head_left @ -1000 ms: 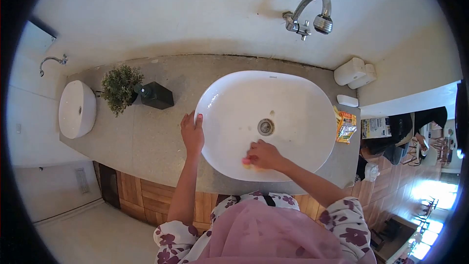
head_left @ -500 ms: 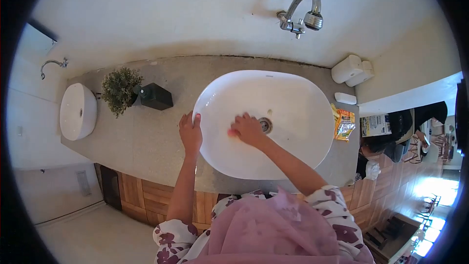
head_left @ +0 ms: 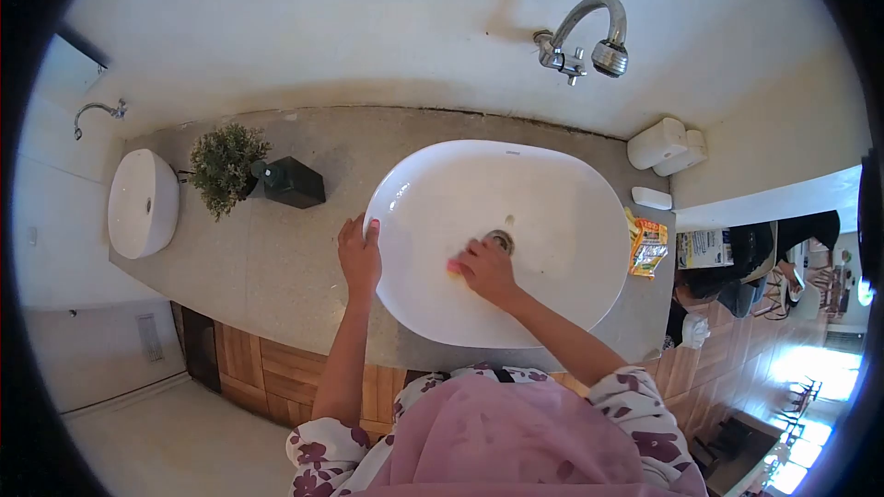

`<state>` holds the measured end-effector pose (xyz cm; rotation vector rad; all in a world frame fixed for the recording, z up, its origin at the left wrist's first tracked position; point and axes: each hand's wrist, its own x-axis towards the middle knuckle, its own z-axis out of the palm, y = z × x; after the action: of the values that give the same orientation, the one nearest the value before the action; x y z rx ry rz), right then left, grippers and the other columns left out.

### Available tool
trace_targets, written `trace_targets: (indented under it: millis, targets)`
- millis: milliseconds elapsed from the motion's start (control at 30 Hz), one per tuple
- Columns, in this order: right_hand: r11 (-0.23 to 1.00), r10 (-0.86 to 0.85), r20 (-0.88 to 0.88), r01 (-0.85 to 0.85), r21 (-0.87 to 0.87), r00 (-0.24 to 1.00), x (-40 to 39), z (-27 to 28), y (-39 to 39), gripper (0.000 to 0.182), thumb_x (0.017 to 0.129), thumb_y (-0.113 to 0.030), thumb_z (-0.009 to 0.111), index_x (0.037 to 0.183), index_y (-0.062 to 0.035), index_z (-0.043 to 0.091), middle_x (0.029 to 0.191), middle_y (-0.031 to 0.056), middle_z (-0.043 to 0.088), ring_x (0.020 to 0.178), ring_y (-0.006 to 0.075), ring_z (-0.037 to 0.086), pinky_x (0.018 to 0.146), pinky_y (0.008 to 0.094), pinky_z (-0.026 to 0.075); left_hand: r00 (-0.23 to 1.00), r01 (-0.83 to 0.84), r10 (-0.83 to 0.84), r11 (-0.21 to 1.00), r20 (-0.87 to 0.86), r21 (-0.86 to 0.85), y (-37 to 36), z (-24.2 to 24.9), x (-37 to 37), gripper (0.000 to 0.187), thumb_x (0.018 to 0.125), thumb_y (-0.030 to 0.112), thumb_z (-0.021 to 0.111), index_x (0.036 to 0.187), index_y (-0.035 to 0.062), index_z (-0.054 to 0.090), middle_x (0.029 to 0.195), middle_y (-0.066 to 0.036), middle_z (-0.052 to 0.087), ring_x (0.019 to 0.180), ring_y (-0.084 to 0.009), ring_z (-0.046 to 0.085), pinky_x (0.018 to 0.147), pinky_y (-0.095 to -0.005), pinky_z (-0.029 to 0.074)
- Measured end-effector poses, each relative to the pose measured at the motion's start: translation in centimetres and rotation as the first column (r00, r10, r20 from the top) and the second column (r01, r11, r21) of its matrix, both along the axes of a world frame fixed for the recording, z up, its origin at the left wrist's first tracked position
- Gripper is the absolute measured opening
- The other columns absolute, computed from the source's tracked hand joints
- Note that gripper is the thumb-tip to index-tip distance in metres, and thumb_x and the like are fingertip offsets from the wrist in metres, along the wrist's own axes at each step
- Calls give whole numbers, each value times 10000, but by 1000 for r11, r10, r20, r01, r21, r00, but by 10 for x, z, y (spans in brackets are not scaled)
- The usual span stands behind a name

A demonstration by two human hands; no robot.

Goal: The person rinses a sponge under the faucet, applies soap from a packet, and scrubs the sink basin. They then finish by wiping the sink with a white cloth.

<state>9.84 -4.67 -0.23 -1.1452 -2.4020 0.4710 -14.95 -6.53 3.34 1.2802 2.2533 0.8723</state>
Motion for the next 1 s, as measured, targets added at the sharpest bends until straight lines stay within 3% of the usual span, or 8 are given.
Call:
trace_targets:
  millis: [200,300,433,500,633,833,933,1000]
  targets:
    - [965,-239,-57,243,93,969,-68,6,58,75,766,-179,662,831,-142,665,878,32,569,851,257,519,684,396,456,997,-17,19,999,-78,34,-1,-5,1,396,950,302,513,1171,-9,617,1200,-225,595,1216,-406,471,1041,-459,347]
    - [980,-189,-51,191,51,981,-52,7,48,78,781,-202,652,835,-147,668,911,37,577,879,265,530,687,392,461,999,22,-22,1000,-35,-22,0,-3,-2,400,952,308,511,1177,-7,614,1204,-227,592,1220,-407,467,1042,-463,345]
    - [960,171,193,-119,-254,966,-11,18,-15,149,793,-281,642,856,-150,673,938,39,590,938,269,555,747,417,502,1000,0,-1,999,-17,-40,1,0,1,403,954,308,510,1186,-6,609,1208,-226,590,1217,-407,466,1040,-463,345]
    - [899,219,157,-137,-415,963,19,33,-37,167,803,-305,643,855,-150,675,938,37,590,937,266,556,748,422,518,1000,15,-15,1000,-26,-3,-1,-4,-2,397,954,305,511,1198,6,606,1211,-232,584,1209,-408,469,1034,-464,349]
    - [883,104,91,-50,-467,990,63,45,-50,155,806,-302,644,857,-158,674,921,35,587,920,264,557,723,410,523,1000,22,-22,999,6,25,0,-7,-2,382,953,301,514,1190,18,612,1188,-237,589,1172,-411,488,1010,-467,365]
    - [949,149,133,-104,-298,980,13,19,-27,177,776,-297,662,866,-145,670,896,29,570,889,246,548,691,395,518,998,16,-17,1000,54,15,0,-8,-3,357,954,292,512,1160,22,624,1125,-237,603,1109,-411,514,968,-473,390]
    - [991,111,1,-111,-78,994,-36,7,-6,150,769,-265,666,850,-139,663,882,31,563,868,240,544,681,393,497,1000,0,-1,1000,24,26,0,-8,-2,364,955,290,509,1169,17,620,1154,-238,597,1140,-407,506,993,-468,377]
    - [998,-15,-98,21,66,995,-62,6,13,99,763,-208,667,840,-147,653,860,33,557,849,241,541,674,391,470,1000,8,-7,999,24,-31,0,-2,-2,376,957,293,502,1180,12,615,1185,-230,594,1178,-403,490,1025,-463,356]
